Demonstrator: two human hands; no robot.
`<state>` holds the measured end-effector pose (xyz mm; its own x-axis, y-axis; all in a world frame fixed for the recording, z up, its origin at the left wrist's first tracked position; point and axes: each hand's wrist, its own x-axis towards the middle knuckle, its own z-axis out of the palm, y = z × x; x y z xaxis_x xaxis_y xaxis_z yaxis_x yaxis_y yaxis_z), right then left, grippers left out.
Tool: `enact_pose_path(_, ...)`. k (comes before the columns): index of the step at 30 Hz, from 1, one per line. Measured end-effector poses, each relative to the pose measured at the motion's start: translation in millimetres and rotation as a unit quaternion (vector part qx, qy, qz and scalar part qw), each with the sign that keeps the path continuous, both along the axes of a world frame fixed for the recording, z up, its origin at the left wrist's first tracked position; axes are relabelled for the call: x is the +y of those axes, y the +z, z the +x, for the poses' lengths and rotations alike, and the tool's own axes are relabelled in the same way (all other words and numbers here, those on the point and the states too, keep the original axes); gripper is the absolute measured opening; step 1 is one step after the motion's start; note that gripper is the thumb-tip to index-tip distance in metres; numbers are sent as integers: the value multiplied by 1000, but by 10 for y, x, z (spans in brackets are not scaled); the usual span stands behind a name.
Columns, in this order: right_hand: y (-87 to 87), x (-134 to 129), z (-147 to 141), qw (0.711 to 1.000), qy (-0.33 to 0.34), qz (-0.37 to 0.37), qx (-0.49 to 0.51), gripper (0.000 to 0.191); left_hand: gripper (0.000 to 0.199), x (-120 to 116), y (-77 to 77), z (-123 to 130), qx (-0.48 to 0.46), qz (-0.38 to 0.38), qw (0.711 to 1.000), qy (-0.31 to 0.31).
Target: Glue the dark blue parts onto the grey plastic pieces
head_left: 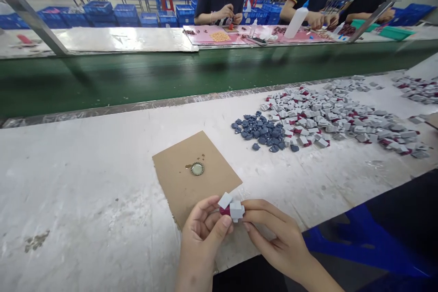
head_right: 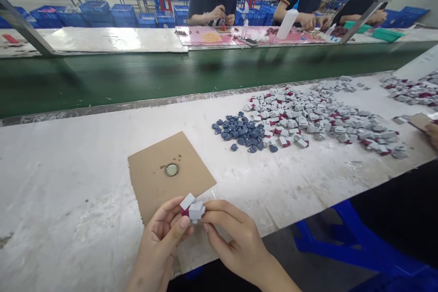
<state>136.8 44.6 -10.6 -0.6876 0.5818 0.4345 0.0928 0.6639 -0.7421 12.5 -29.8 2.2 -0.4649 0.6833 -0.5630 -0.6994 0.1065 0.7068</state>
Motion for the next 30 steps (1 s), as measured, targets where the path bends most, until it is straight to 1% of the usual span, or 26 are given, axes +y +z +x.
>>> enact_pose_path(3, 26, 16, 16, 1000, 11, -8, -6, 24, 29, -2, 15, 0, 23, 23, 999, -32)
enact_pose_path(5, 43, 23, 1, 1000, 4, -23, -1, 18, 28, -8, 16, 1, 32, 28, 998, -42)
enact_pose_path(9, 41, 7, -93, 998, -24, -64, 15, 10, 19, -21, -12, 12, 40, 28, 998, -32)
enact_pose_path(11, 25, -12, -140, 993, -46, -106, 10, 9, 17, -35, -36, 21, 62, 39, 997, -13)
enact_pose_path(13, 8, -32, -172, 980, -66, -186, -1, 8, 21, -61, -66, 24, 121, 38, 992, 0)
enact_pose_path(14, 1, -41, -182, 969, -69, -235, -3, 8, 23, -78, -81, 21, 184, 36, 982, 4)
enact_pose_path(15, -3, -48, -189, 956, -66, -285, -2, 11, 25, -95, -95, 15, 265, 42, 963, 5)
enact_pose_path(17, -2, -58, -199, 928, -50, -368, 13, 18, 28, -127, -117, -1, 434, 79, 898, -4)
enact_pose_path(18, 2, -61, -203, 917, -41, -395, 23, 18, 28, -139, -122, -9, 488, 93, 868, -7)
enact_pose_path(19, 6, -63, -207, 910, -32, -412, 33, 17, 28, -146, -124, -14, 509, 99, 855, -8)
enact_pose_path(20, 9, -65, -210, 907, -23, -419, 41, 15, 27, -149, -121, -15, 497, 92, 863, -7)
enact_pose_path(21, 10, -66, -212, 907, -15, -419, 49, 13, 24, -149, -114, -11, 462, 77, 884, -5)
enact_pose_path(23, -4, -73, -216, 910, -7, -410, 63, 12, 15, -142, -95, 8, 361, 54, 931, 7)
enact_pose_path(25, -35, -85, -221, 910, -14, -407, 76, 10, 10, -129, -77, 35, 260, 59, 963, 35)
enact_pose_path(27, -67, -99, -229, 909, -32, -405, 91, 7, 10, -114, -64, 57, 177, 59, 980, 72)
enact_pose_path(28, -77, -107, -236, 911, -41, -399, 99, 5, 15, -107, -60, 61, 146, 54, 984, 81)
enact_pose_path(29, -80, -115, -244, 914, -47, -388, 107, 4, 20, -100, -56, 60, 122, 45, 989, 78)
enact_pose_path(30, -75, -124, -252, 919, -51, -375, 112, 4, 25, -94, -51, 54, 103, 35, 992, 61)
